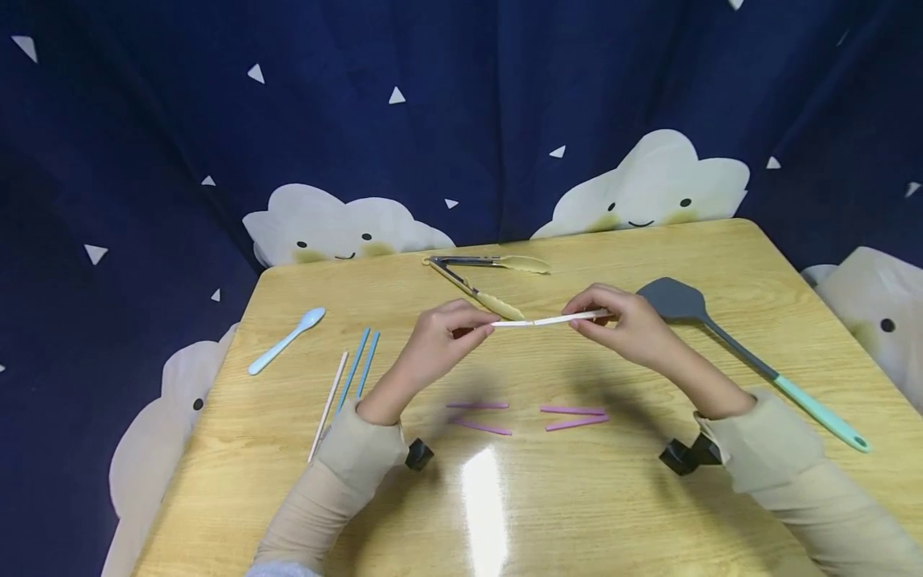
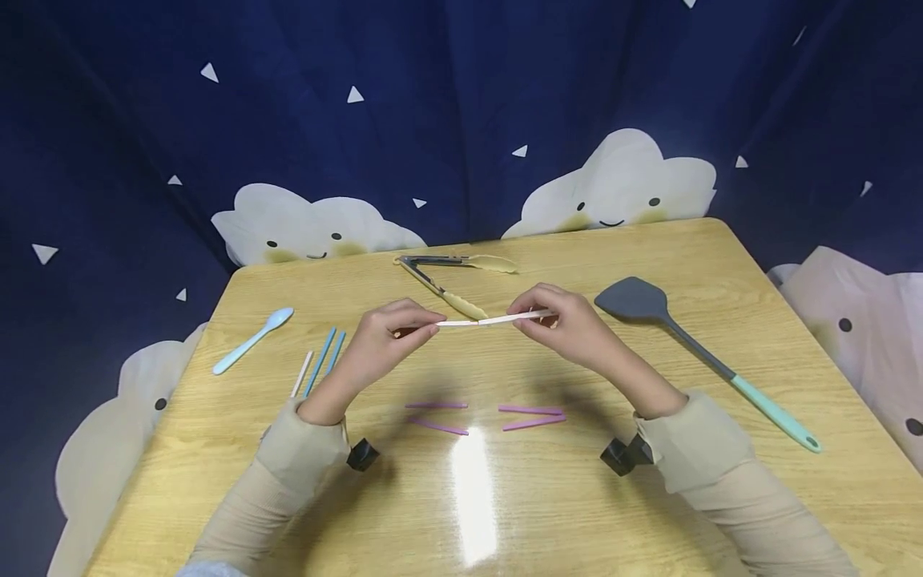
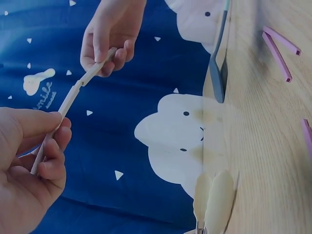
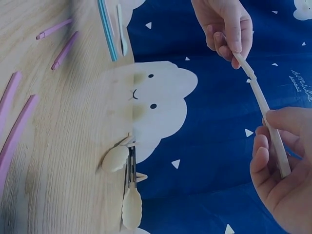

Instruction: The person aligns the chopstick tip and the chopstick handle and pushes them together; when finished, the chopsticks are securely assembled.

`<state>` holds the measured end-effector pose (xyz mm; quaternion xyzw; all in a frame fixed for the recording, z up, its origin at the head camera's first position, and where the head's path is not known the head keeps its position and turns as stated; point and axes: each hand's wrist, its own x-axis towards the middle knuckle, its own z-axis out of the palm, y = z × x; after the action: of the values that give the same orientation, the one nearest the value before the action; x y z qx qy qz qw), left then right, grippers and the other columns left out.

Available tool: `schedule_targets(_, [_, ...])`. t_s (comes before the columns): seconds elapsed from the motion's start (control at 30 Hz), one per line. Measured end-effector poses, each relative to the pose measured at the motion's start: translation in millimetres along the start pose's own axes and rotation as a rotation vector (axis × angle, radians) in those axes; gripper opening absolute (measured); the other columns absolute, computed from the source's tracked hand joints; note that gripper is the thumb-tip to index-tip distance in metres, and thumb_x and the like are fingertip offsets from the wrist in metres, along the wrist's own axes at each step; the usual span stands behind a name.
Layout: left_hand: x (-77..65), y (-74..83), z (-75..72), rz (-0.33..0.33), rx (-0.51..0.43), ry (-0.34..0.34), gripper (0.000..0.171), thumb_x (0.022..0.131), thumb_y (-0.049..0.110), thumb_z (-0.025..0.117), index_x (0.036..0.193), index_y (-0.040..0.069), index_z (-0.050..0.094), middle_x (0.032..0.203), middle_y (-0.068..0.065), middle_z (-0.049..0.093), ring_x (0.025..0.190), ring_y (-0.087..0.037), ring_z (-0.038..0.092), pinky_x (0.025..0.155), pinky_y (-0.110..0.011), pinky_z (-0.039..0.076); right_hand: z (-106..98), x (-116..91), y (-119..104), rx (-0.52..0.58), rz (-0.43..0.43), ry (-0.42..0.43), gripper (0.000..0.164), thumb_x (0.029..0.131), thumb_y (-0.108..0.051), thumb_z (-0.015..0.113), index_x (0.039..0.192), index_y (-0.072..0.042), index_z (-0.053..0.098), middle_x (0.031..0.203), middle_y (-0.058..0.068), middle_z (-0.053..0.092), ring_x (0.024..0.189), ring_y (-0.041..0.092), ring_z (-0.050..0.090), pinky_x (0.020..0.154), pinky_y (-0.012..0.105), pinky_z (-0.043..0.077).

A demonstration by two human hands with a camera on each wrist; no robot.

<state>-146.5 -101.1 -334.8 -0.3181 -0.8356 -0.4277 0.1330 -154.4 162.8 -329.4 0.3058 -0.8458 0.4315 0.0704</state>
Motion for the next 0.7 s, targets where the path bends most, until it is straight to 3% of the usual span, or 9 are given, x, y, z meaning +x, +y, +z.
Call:
schedule_targets(0.4, [0.5,-3.2,4.2,-0.007,0.020,0.009,0.011,0.081,0.008,0.065,0.090,0.006,0.071,0.078,-0.001,0.061,0.060,-0.006,0.046,0.053,-0.018,0.040,2.3,-2.3,0.9,0.045,0.031,-0.003,0.010,0.083,-0.002,0.062,0.090,-0.007,0.064,0.085,0.001,0.060,0.074,0.004,0.055,0.065,0.018,0.047])
schedule_targets(0.7, [0.6,3.3,6.3,-0.011,0.046,0.037,0.011,0.081,0.007,0.065,0.089,0.004,0.071,0.075,-0.002,0.060,0.058,-0.007,0.045,0.050,-0.018,0.039,3.0,-2.7,-4.7,0.107,0.080,-0.006,0.008,0.084,-0.004,0.061,0.091,-0.006,0.063,0.079,0.004,0.059,0.063,0.008,0.055,0.052,0.022,0.046])
